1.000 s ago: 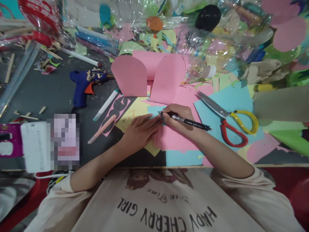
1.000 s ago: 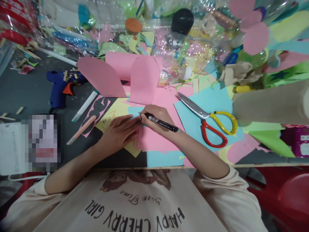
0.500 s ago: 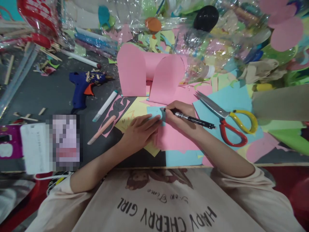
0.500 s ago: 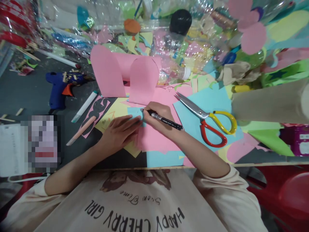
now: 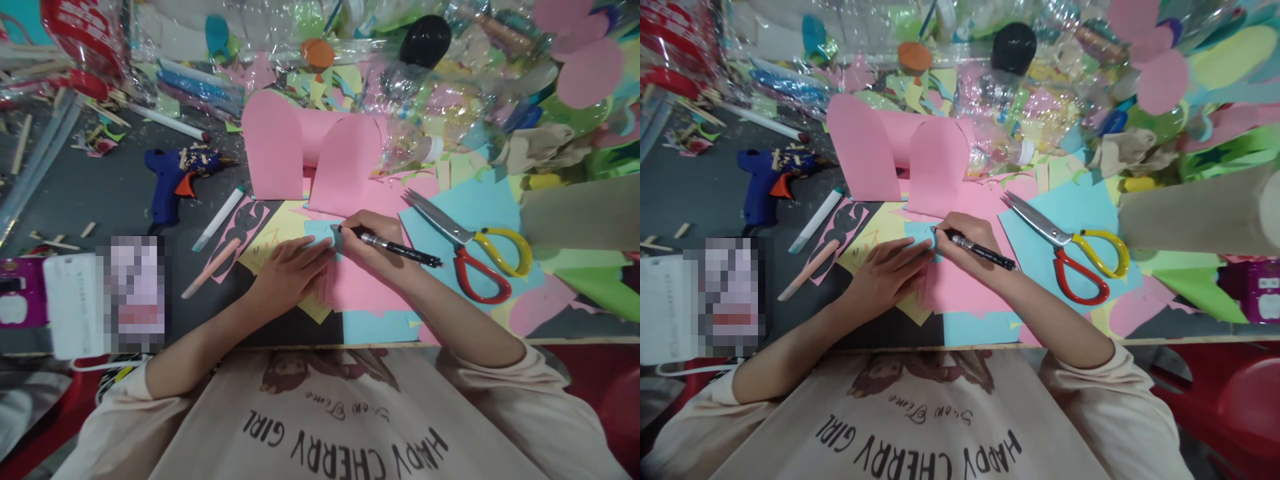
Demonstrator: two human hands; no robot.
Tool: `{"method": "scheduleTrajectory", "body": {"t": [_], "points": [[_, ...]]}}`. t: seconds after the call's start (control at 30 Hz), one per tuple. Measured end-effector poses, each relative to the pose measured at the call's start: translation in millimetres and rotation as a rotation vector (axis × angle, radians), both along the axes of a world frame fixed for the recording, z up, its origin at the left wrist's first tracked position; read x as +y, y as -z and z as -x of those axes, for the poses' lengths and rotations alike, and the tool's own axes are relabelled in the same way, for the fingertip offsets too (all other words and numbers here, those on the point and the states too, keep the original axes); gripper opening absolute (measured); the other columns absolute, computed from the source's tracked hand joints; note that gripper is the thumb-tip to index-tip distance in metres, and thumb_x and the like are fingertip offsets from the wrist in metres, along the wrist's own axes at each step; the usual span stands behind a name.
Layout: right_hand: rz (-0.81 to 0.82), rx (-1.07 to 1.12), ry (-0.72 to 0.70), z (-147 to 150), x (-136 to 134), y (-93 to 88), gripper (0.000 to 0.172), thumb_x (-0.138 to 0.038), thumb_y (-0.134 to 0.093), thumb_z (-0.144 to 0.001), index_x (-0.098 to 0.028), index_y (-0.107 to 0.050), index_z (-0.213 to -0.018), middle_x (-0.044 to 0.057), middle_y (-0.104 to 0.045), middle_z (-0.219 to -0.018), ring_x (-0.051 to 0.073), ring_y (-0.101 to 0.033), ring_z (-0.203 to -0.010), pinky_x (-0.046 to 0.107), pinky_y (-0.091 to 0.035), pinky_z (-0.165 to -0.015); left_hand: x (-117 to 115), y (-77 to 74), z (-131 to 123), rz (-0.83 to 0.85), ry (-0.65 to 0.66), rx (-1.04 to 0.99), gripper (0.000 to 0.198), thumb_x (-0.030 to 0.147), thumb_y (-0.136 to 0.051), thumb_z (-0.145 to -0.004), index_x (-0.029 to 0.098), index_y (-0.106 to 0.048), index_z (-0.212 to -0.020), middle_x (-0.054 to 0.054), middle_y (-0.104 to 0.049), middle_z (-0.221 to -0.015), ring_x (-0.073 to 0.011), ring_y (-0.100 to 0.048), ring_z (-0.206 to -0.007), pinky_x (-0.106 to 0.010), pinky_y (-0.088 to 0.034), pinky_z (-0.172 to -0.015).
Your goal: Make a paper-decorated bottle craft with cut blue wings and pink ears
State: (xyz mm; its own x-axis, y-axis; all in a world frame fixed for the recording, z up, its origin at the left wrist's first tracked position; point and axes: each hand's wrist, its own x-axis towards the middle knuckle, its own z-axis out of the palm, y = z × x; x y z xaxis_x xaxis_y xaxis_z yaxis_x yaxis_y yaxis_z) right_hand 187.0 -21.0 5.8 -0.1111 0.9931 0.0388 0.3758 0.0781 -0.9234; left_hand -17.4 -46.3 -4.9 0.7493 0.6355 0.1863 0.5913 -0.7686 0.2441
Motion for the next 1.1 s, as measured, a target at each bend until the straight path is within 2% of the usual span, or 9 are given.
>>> {"method": "scheduleTrajectory", "body": {"t": [0.1,0.3,0.53,0.83,1.1], "points": [[0.037,-0.004,-0.050,0.2,0.7,-2.1,0.013,-0.022,-0.055,-0.079,-0.020,-0.058,-0.066,-0.001,-0.063,-0.063,0.011,-0.054,-0.057,0.025,-0.045,-0.059,0.0,0.6,-0.1,0.002,-0.005,0.006,0.037,0.028,-0.048,-0.098,0.018,-0.059,-0.132,-0.005,-0.066,-0.132,-0.0227,-0.058,-0.120,-0.036,-0.048,-0.096],[0.027,-0.044,0.113,-0.5,1.1,-0.5,0.015,-0.023,-0.054,-0.073,-0.021,-0.053,-0.059,-0.003,-0.056,-0.056,0.010,-0.049,-0.053,0.025,-0.040,-0.053,0.8,-0.2,-1.3,-0.006,-0.004,-0.006,0.035,0.026,-0.050,-0.097,0.018,-0.061,-0.129,-0.004,-0.066,-0.133,-0.0227,-0.059,-0.117,-0.036,-0.050,-0.095],[0.067,-0.025,0.086,1.4,1.4,1.1,0.013,-0.022,-0.055,-0.074,-0.020,-0.057,-0.061,-0.004,-0.058,-0.056,0.010,-0.051,-0.053,0.024,-0.039,-0.053,0.8,-0.3,-1.5,-0.003,-0.003,-0.010,0.035,0.026,-0.049,-0.097,0.019,-0.060,-0.129,-0.004,-0.066,-0.132,-0.0227,-0.059,-0.118,-0.036,-0.050,-0.095],[0.050,-0.030,0.148,-2.1,1.1,1.5,0.014,-0.022,-0.056,-0.072,-0.021,-0.053,-0.058,-0.005,-0.052,-0.052,0.009,-0.046,-0.051,0.024,-0.037,-0.052,0.9,0.0,-0.9,0.001,0.000,0.008,0.037,0.026,-0.050,-0.097,0.019,-0.059,-0.131,-0.004,-0.065,-0.134,-0.0227,-0.058,-0.119,-0.036,-0.049,-0.096],[0.047,-0.051,0.105,-5.9,2.8,3.4,0.015,-0.019,-0.057,-0.071,-0.021,-0.053,-0.057,-0.005,-0.053,-0.052,0.010,-0.046,-0.052,0.024,-0.037,-0.051,1.1,-0.8,-0.7,0.020,0.001,-0.006,0.036,0.026,-0.050,-0.096,0.019,-0.058,-0.131,-0.006,-0.065,-0.133,-0.0226,-0.057,-0.120,-0.036,-0.049,-0.097]]}}
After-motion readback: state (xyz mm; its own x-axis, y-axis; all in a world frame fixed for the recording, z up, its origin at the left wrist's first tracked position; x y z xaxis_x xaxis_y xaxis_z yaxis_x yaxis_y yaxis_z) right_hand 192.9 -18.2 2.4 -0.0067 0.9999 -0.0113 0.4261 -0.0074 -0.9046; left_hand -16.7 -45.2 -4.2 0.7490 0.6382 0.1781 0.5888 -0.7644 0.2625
